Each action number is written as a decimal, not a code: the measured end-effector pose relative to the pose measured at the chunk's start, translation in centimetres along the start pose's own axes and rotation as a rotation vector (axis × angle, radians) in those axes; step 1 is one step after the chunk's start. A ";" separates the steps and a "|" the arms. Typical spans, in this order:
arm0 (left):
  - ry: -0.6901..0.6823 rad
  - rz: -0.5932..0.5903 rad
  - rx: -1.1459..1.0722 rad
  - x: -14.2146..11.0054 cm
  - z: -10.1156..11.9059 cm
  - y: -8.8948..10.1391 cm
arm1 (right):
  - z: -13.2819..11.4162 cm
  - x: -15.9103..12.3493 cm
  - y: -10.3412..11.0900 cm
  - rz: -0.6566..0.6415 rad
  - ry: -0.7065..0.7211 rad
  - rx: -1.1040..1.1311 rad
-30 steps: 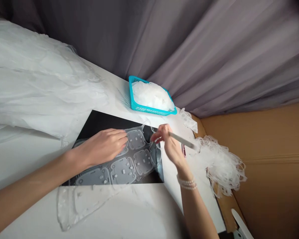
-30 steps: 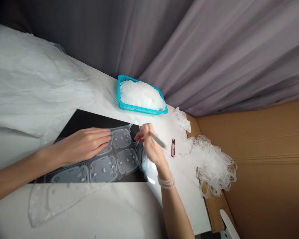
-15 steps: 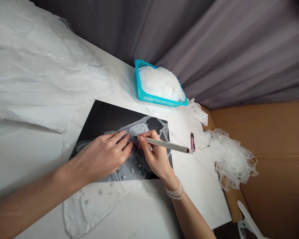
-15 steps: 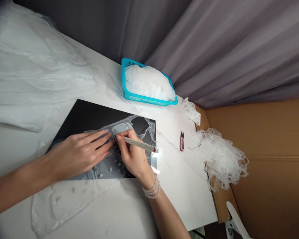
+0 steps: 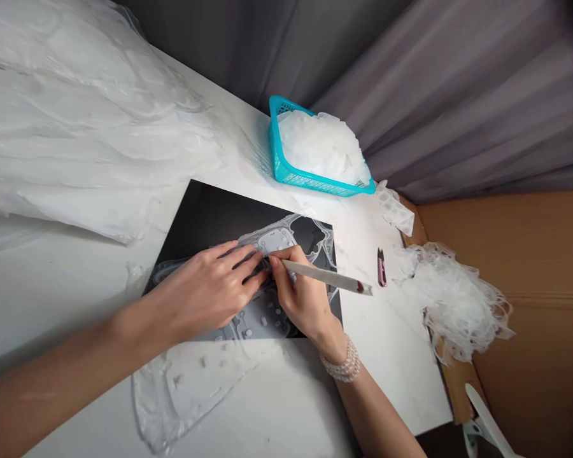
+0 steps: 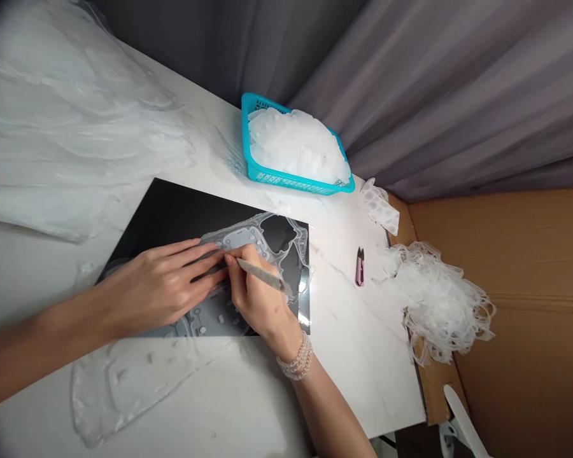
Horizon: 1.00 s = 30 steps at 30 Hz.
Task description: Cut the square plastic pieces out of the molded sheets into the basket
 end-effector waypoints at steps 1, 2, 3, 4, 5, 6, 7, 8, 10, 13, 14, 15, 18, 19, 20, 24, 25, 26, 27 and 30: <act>-0.002 0.004 -0.001 0.0 0.0 0.0 | -0.1 0.0 0.0 -0.006 0.004 -0.012; -0.004 0.009 -0.004 0.0 -0.1 0.1 | -0.2 0.0 -0.1 -0.016 0.008 -0.031; -0.006 0.015 -0.010 0.0 -0.1 0.1 | -0.4 -0.1 -0.1 -0.032 0.012 -0.056; -0.007 0.020 -0.015 0.0 -0.1 0.2 | -0.6 -0.2 -0.1 -0.055 0.017 -0.082; -0.009 0.026 -0.021 0.0 -0.1 0.2 | -0.7 -0.3 -0.1 -0.079 0.024 -0.104; -0.012 0.033 -0.024 0.0 -0.1 0.3 | -0.9 -0.4 -0.1 -0.103 0.032 -0.117; -0.015 0.040 -0.022 0.0 -0.1 0.3 | -0.9 -0.5 0.0 -0.120 0.043 -0.122; -0.015 0.049 -0.016 0.0 -0.1 0.3 | -1.0 -0.7 0.0 -0.125 0.059 -0.121; -0.013 0.070 -0.004 0.0 -0.1 0.5 | -1.2 -0.8 0.1 -0.101 0.112 -0.143; -0.004 0.077 -0.006 -0.1 -0.2 0.5 | -1.6 -1.0 -0.1 -0.048 0.243 -0.261; -0.006 0.067 -0.008 -0.1 -0.2 0.4 | -1.9 -1.0 -0.4 -0.048 0.288 -0.309; -0.011 0.054 -0.008 -0.1 -0.1 0.3 | -2.1 -1.0 -0.7 -0.056 0.325 -0.354; -0.032 0.021 0.005 -0.2 0.0 0.0 | -2.8 -1.1 -1.4 -0.085 0.383 -0.450; -0.036 0.017 0.010 -0.2 0.0 0.0 | -2.9 -1.1 -1.4 -0.083 0.379 -0.470; -0.035 0.017 0.015 -0.2 0.0 0.0 | -3.0 -1.1 -1.3 -0.072 0.363 -0.488; -0.027 0.033 0.036 -0.2 0.0 0.1 | -2.6 -1.3 -1.2 -0.040 0.265 -0.531; -0.028 0.032 0.037 -0.2 0.0 0.1 | -2.6 -1.4 -1.5 -0.050 0.263 -0.535; -0.030 0.029 0.034 -0.2 0.1 0.0 | -2.6 -1.5 -1.9 -0.064 0.271 -0.539; -0.031 0.024 0.028 -0.2 0.1 0.0 | -2.7 -1.5 -2.2 -0.073 0.283 -0.545; -0.025 0.021 0.021 -0.3 0.0 -0.1 | -2.7 -1.5 -2.7 -0.073 0.302 -0.518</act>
Point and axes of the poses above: each hand's wrist, its own x-axis towards the middle knuckle, its own y-axis out of the back of the hand, z = x × y, the point moved 8 cm from there along x, towards the middle knuckle, and after that the axes turned 5 degrees about x, right-handed, at the moved point
